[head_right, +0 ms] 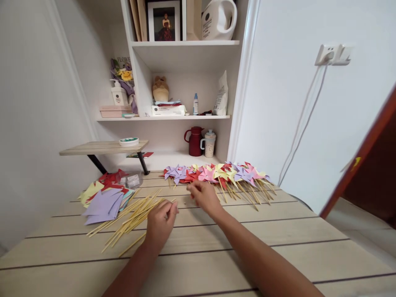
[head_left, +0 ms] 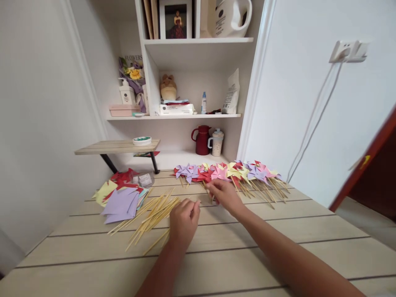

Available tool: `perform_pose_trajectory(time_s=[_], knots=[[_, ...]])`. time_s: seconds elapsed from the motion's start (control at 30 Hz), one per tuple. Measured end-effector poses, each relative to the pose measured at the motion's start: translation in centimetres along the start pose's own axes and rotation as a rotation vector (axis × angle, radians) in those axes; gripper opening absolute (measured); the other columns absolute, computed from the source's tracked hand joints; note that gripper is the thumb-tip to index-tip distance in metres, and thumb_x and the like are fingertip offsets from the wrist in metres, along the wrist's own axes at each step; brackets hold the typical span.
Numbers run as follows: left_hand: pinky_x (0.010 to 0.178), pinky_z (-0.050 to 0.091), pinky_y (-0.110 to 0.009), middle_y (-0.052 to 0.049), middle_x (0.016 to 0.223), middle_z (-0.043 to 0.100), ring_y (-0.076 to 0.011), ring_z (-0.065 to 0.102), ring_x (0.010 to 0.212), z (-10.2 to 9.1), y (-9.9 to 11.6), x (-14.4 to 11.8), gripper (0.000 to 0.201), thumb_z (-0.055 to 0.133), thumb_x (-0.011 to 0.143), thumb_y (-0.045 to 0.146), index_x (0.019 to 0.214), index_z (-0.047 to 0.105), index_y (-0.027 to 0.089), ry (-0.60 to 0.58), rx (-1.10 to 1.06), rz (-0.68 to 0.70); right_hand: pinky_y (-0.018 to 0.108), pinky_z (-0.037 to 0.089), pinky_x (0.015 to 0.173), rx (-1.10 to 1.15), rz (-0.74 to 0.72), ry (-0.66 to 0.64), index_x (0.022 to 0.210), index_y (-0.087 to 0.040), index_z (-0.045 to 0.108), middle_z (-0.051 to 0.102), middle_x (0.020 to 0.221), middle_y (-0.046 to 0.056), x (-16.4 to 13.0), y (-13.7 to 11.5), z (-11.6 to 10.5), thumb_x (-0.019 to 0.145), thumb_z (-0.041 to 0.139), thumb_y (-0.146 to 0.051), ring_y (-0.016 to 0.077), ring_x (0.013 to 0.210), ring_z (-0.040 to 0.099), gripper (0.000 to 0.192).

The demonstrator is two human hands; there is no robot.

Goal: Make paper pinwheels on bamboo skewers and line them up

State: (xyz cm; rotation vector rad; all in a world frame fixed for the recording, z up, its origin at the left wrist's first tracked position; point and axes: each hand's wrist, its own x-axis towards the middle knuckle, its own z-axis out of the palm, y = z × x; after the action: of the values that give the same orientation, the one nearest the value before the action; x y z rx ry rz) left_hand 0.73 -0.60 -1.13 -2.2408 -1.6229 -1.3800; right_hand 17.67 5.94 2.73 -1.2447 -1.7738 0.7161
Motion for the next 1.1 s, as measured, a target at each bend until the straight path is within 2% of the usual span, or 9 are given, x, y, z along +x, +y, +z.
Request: perform_pose_trajectory(time_s=[0.1, 0.2, 0.3, 0.47, 0.57, 0.67, 0.77, 0.9, 1.1], knots=[[0.074, 0.041, -0.034, -0.008, 0.075, 0.068, -0.0212, 0.06, 0.074, -2.5, -1.4, 0.9, 0.04, 0.04, 0.099, 0.033, 0.072, 0.067, 0.022, 0.006, 0.251, -0.014, 0.022, 0.034, 0.043, 0.109, -0.033, -0.162, 0.069, -0.02, 0.059, 0.06, 0.055, -0.003, -1.8, -0.6, 3.6, 0.088, 0.054, -0.038, 0.0104, 0.039, 0.047, 0.027], [0.085, 0.041, -0.039, -0.013, 0.095, 0.07, -0.0266, 0.061, 0.091, -6.3, -3.9, 1.8, 0.035, 0.042, 0.099, 0.031, 0.082, 0.071, 0.02, 0.04, 0.506, -0.006, 0.022, 0.035, 0.05, 0.123, -0.098, -0.244, 0.064, -0.02, 0.058, 0.057, 0.054, -0.003, -3.5, -0.8, 5.4, 0.088, 0.054, -0.033, 0.0113, 0.049, 0.047, 0.028], [0.096, 0.037, -0.047, -0.016, 0.129, 0.061, -0.0338, 0.052, 0.119, -10.5, -7.3, 2.4, 0.027, 0.047, 0.096, 0.024, 0.102, 0.073, 0.021, 0.135, 0.706, -0.078, 0.023, 0.036, 0.055, 0.094, -0.148, -0.251, 0.063, -0.019, 0.058, 0.056, 0.055, -0.003, -4.4, -0.6, 5.4, 0.088, 0.056, -0.032, 0.0118, 0.053, 0.047, 0.028], [0.104, 0.03, -0.054, -0.019, 0.14, 0.053, -0.0374, 0.041, 0.13, -15.1, -12.9, 2.7, 0.033, 0.059, 0.09, 0.03, 0.12, 0.068, 0.02, 0.068, 0.887, -0.252, 0.023, 0.036, 0.048, 0.202, 0.028, -0.321, 0.069, -0.019, 0.057, 0.056, 0.054, -0.004, -4.0, 0.0, 4.7, 0.088, 0.054, -0.038, 0.0109, 0.044, 0.047, 0.027], [0.105, 0.028, -0.057, -0.02, 0.135, 0.058, -0.0371, 0.043, 0.129, -15.9, -15.0, 2.6, 0.037, 0.058, 0.09, 0.04, 0.12, 0.067, 0.02, -0.058, 0.926, -0.338, 0.022, 0.036, 0.045, 0.246, 0.094, -0.387, 0.07, -0.019, 0.057, 0.058, 0.056, -0.003, -3.6, 0.9, 4.9, 0.085, 0.057, -0.039, 0.0103, 0.043, 0.048, 0.025], [0.108, 0.022, -0.06, -0.019, 0.137, 0.059, -0.0366, 0.043, 0.13, -15.9, -15.7, 2.6, 0.038, 0.057, 0.09, 0.047, 0.116, 0.069, 0.021, -0.133, 0.945, -0.302, 0.021, 0.037, 0.046, 0.245, 0.1, -0.427, 0.07, -0.018, 0.058, 0.06, 0.058, -0.002, -3.5, 1.7, 5.2, 0.084, 0.059, -0.039, 0.0102, 0.044, 0.05, 0.025], [0.11, 0.017, -0.061, -0.019, 0.131, 0.063, -0.0364, 0.046, 0.128, -15.6, -15.6, 3.1, 0.036, 0.057, 0.089, 0.049, 0.108, 0.071, 0.021, -0.152, 0.961, -0.242, 0.022, 0.038, 0.047, 0.227, 0.077, -0.431, 0.071, -0.018, 0.059, 0.06, 0.06, -0.002, -3.7, 2.0, 5.4, 0.084, 0.059, -0.039, 0.0103, 0.045, 0.05, 0.025], [0.108, 0.019, -0.061, -0.015, 0.095, 0.075, -0.0354, 0.061, 0.104, -15.2, -15.8, 3.7, 0.029, 0.061, 0.085, 0.045, 0.094, 0.073, 0.02, -0.182, 0.928, -0.238, 0.023, 0.041, 0.048, 0.203, 0.037, -0.438, 0.071, -0.019, 0.06, 0.061, 0.061, -0.002, -3.9, 1.8, 5.3, 0.085, 0.058, -0.04, 0.0114, 0.047, 0.052, 0.026], [0.112, 0.017, -0.056, -0.011, 0.07, 0.071, -0.0298, 0.064, 0.083, -15.1, -15.8, 3.4, 0.031, 0.05, 0.089, 0.033, 0.069, 0.07, 0.02, -0.125, 0.931, -0.19, 0.024, 0.041, 0.049, 0.193, 0.029, -0.426, 0.07, -0.019, 0.06, 0.061, 0.061, -0.002, -4.0, 1.5, 5.2, 0.085, 0.058, -0.04, 0.0123, 0.048, 0.053, 0.026]])
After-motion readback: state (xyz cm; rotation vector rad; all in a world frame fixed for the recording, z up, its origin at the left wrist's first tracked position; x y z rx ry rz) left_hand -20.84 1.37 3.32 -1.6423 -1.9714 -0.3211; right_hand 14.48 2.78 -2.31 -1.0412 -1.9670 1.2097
